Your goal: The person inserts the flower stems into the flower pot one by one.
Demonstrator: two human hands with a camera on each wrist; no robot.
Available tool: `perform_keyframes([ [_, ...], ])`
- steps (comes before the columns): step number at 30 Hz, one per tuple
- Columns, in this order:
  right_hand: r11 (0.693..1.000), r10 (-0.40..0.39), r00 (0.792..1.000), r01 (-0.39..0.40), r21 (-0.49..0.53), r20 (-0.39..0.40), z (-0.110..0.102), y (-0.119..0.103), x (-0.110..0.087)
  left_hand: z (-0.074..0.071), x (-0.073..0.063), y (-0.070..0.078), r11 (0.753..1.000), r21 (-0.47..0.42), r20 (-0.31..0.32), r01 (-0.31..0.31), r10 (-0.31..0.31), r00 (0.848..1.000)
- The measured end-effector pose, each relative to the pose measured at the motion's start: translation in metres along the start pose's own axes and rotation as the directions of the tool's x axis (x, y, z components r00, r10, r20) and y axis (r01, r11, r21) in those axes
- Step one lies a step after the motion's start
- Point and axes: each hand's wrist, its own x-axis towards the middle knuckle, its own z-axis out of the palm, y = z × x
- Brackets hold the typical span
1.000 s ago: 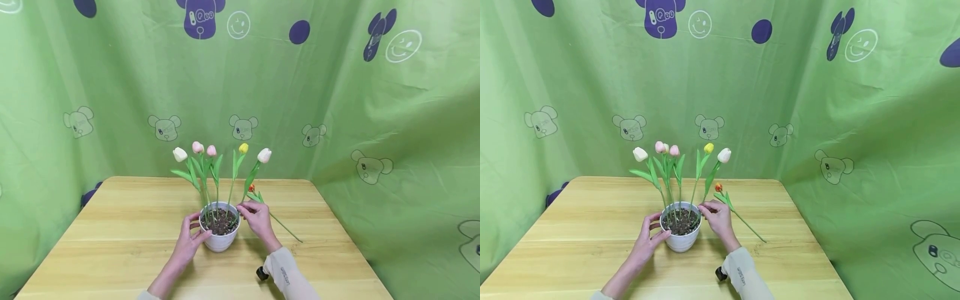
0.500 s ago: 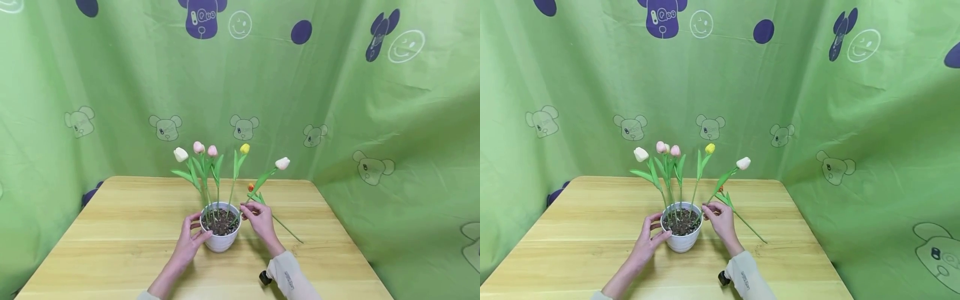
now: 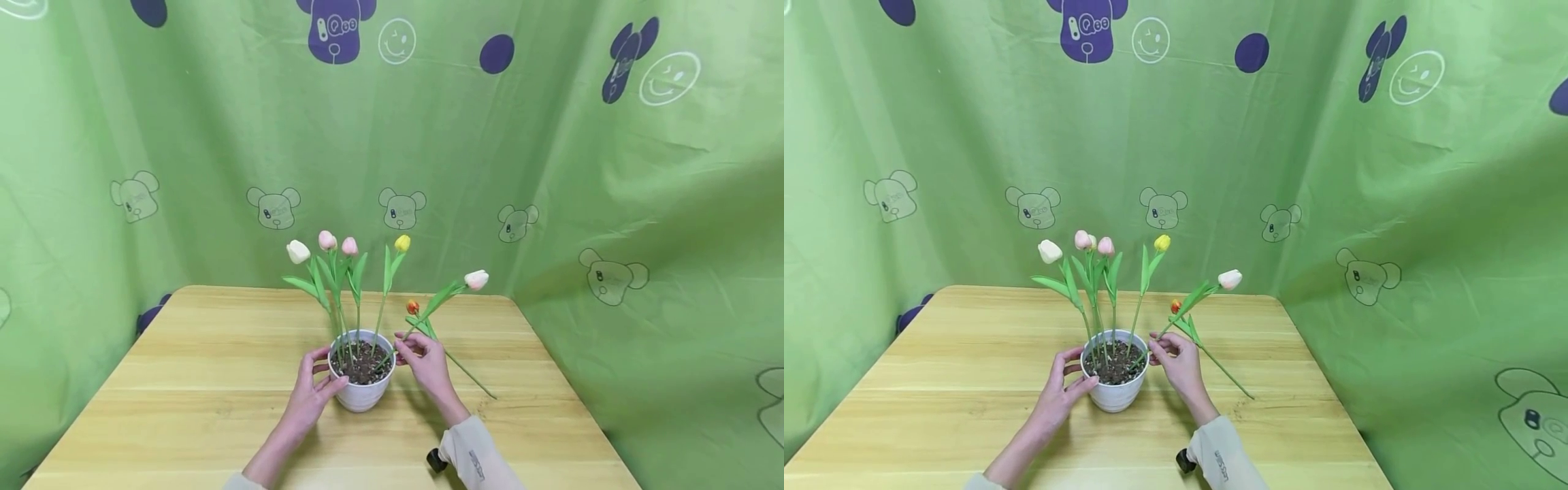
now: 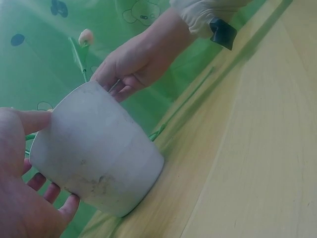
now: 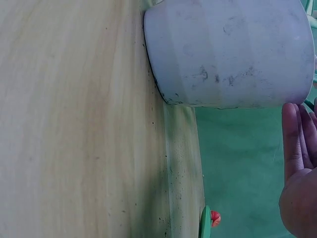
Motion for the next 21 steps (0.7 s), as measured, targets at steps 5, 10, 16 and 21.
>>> perform_keyframes([
  [5, 1.0, -0.003, 1.0, 0.003, -0.002, 0.021, -0.002, 0.001, 0.0, 0.0, -0.001, 0.001, 1.0, 0.012, -0.001, -0.024, 0.024, 1.0],
  [10, 0.999, 0.028, 0.998, -0.029, 0.014, 0.058, -0.008, 0.001, 0.004, 0.0, -0.001, 0.001, 0.999, 0.015, 0.002, -0.028, 0.028, 1.0],
  [16, 0.999, 0.047, 0.994, -0.048, 0.01, 0.099, -0.022, -0.002, 0.007, 0.0, 0.0, 0.0, 1.0, 0.006, -0.005, -0.016, 0.016, 1.0],
  [21, 0.999, 0.047, 0.992, -0.044, -0.033, 0.118, -0.04, 0.002, 0.005, -0.001, 0.0, 0.0, 1.0, 0.007, 0.002, -0.002, 0.002, 1.0],
])
